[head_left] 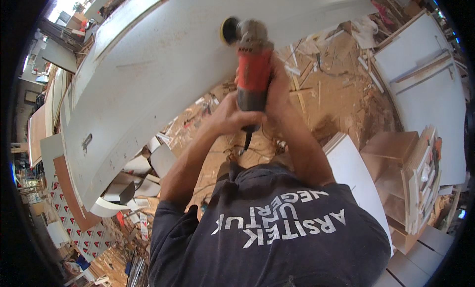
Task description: The person sands the edge of a large white panel using an angle grinder, then wraps black electrical tape around a frayed section of the tool's power cord before testing the grinder and a drill.
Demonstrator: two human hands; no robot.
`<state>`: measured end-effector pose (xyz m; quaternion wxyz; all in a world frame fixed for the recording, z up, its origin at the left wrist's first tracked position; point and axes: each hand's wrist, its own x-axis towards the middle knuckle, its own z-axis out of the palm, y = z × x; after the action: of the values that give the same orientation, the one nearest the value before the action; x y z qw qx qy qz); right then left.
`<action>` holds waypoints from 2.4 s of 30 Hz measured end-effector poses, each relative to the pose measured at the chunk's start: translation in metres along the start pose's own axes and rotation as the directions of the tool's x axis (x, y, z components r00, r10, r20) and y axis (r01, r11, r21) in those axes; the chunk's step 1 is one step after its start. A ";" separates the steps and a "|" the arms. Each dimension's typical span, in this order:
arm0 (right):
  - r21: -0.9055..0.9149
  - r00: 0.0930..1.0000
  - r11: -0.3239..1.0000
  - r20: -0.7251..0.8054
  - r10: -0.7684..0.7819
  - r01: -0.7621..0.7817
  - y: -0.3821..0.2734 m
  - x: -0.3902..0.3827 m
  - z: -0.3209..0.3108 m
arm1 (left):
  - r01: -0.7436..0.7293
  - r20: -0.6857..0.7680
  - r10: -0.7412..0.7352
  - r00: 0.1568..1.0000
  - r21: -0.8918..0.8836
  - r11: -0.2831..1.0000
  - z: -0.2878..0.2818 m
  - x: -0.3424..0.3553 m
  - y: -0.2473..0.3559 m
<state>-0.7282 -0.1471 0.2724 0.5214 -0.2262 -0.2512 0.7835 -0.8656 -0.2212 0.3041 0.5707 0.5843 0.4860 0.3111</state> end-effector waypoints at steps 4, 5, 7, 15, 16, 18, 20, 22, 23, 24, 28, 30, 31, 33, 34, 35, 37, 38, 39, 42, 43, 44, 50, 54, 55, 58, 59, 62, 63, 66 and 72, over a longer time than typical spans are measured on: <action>-0.131 0.980 0.971 0.035 -0.197 0.200 -0.054 0.016 0.015 | -0.232 0.088 0.235 0.968 -0.044 0.972 -0.008 0.044 0.018; -0.154 0.962 0.949 0.037 -0.271 0.274 -0.075 0.018 0.019 | -0.280 0.122 0.288 0.950 -0.082 0.957 -0.009 0.055 0.038; -0.172 0.930 0.914 0.050 -0.365 0.368 -0.110 0.011 0.034 | -0.363 0.157 0.362 0.919 -0.022 0.931 -0.004 0.069 0.074; -0.155 0.926 0.914 0.119 -0.359 0.374 -0.119 -0.011 0.060 | -0.358 0.019 0.364 0.931 -0.131 0.924 0.009 0.078 0.071; -0.153 0.930 0.919 0.112 -0.350 0.364 -0.115 -0.011 0.058 | -0.327 0.019 0.334 0.942 -0.159 0.931 0.011 0.076 0.067; -0.155 0.937 0.925 0.099 -0.336 0.348 -0.106 -0.013 0.051 | -0.300 0.064 0.317 0.946 -0.198 0.933 0.014 0.075 0.056; -0.183 0.948 0.931 0.115 -0.298 0.315 -0.102 -0.008 0.042 | -0.284 0.100 0.304 0.948 -0.172 0.943 0.013 0.070 0.052; -0.187 0.952 0.935 0.101 -0.287 0.302 -0.099 -0.010 0.043 | -0.278 0.119 0.287 0.951 -0.084 0.957 0.010 0.060 0.051; -0.188 0.955 0.937 0.095 -0.281 0.295 -0.098 -0.010 0.045 | -0.273 0.112 0.280 0.953 -0.076 0.959 0.009 0.056 0.050; -0.199 0.959 0.938 0.068 -0.275 0.283 -0.097 -0.011 0.049 | -0.270 0.105 0.276 0.955 -0.064 0.961 0.008 0.054 0.049; -0.132 0.974 0.967 0.083 -0.210 0.220 -0.091 -0.013 0.056 | -0.273 0.009 0.274 0.962 -0.054 0.960 0.009 0.042 0.048; -0.115 0.972 0.970 0.131 -0.197 0.212 -0.086 -0.014 0.056 | -0.247 -0.027 0.246 0.969 -0.085 0.965 0.006 0.035 0.051; -0.141 0.968 0.964 0.144 -0.206 0.226 -0.083 -0.016 0.057 | -0.236 -0.044 0.232 0.972 -0.101 0.967 0.004 0.033 0.052; -0.268 0.945 0.907 0.139 -0.297 0.324 -0.075 -0.015 0.057 | -0.231 -0.044 0.227 0.973 -0.175 0.957 0.001 0.035 0.038; -0.368 0.917 0.841 0.130 -0.377 0.398 -0.067 -0.013 0.054 | -0.229 -0.045 0.224 0.974 -0.209 0.951 -0.001 0.035 0.034; -0.463 0.881 0.758 0.130 -0.455 0.460 -0.060 -0.012 0.050 | -0.227 -0.058 0.219 0.974 -0.245 0.943 -0.003 0.032 0.032; -0.357 0.918 0.855 0.270 -0.291 0.376 -0.046 -0.024 0.044 | -0.225 -0.086 0.209 0.974 -0.315 0.922 -0.009 0.026 0.030; -0.309 0.916 0.896 0.343 -0.208 0.320 -0.037 -0.030 0.036 | -0.276 -0.113 0.252 0.961 -0.347 0.897 -0.014 0.024 0.032; -0.412 0.921 0.874 0.378 -0.093 0.257 -0.010 -0.041 -0.018 | -0.325 -0.129 0.298 0.946 -0.375 0.868 -0.016 0.024 0.038; -0.781 0.868 0.578 0.436 0.238 0.234 0.050 -0.081 -0.072 | -0.512 -0.300 0.419 0.857 -0.401 0.760 -0.036 0.024 0.052; -0.893 0.800 0.404 0.385 0.461 0.197 0.072 -0.092 -0.103 | -0.574 -0.369 0.448 0.814 -0.399 0.715 -0.045 0.024 0.054; -0.956 0.800 0.260 0.259 0.541 0.134 0.059 -0.116 -0.088 | -0.593 -0.400 0.450 0.798 -0.392 0.703 -0.067 0.015 0.052; -0.944 0.890 0.068 -0.329 -0.315 -0.324 0.027 -0.164 -0.297 | -0.782 -0.651 0.457 0.606 -0.383 0.492 -0.149 -0.046 0.094; -0.871 0.719 0.377 -0.477 -0.505 -0.314 -0.048 -0.180 -0.283 | -0.800 -0.670 0.488 0.559 -0.279 0.532 -0.197 -0.081 0.093; -0.809 0.702 0.527 -0.534 -0.472 -0.260 -0.076 -0.177 -0.251 | -0.807 -0.694 0.494 0.523 -0.218 0.549 -0.205 -0.090 0.092; -0.903 0.541 0.425 -0.328 -0.774 0.061 -0.126 -0.171 -0.158 | -0.778 -0.739 0.478 0.475 -0.098 0.621 -0.199 -0.100 0.092; -0.769 0.518 0.620 -0.472 -0.713 0.154 -0.143 -0.167 -0.120 | -0.791 -0.724 0.491 0.484 -0.121 0.600 -0.198 -0.100 0.088; -0.702 0.641 0.651 -0.363 -0.676 0.289 -0.149 -0.162 -0.096 | -0.793 -0.693 0.521 0.498 -0.120 0.598 -0.191 -0.100 0.076; -0.671 0.634 0.655 -0.347 -0.691 0.347 -0.140 -0.161 -0.092 | -0.774 -0.702 0.522 0.484 -0.066 0.629 -0.184 -0.098 0.073; -0.579 0.765 0.739 -0.284 -0.578 0.344 -0.135 -0.170 -0.090 | -0.761 -0.711 0.502 0.493 -0.073 0.645 -0.173 -0.092 0.069; -0.551 0.730 0.785 -0.406 -0.549 0.283 -0.120 -0.134 -0.106 | -0.736 -0.692 0.469 0.549 -0.134 0.664 -0.150 -0.083 0.067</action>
<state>-0.5311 -0.2149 0.2790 0.6694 -0.4908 -0.3122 0.4621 -1.0166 -0.2349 0.4078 0.3461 0.4520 0.3260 0.7548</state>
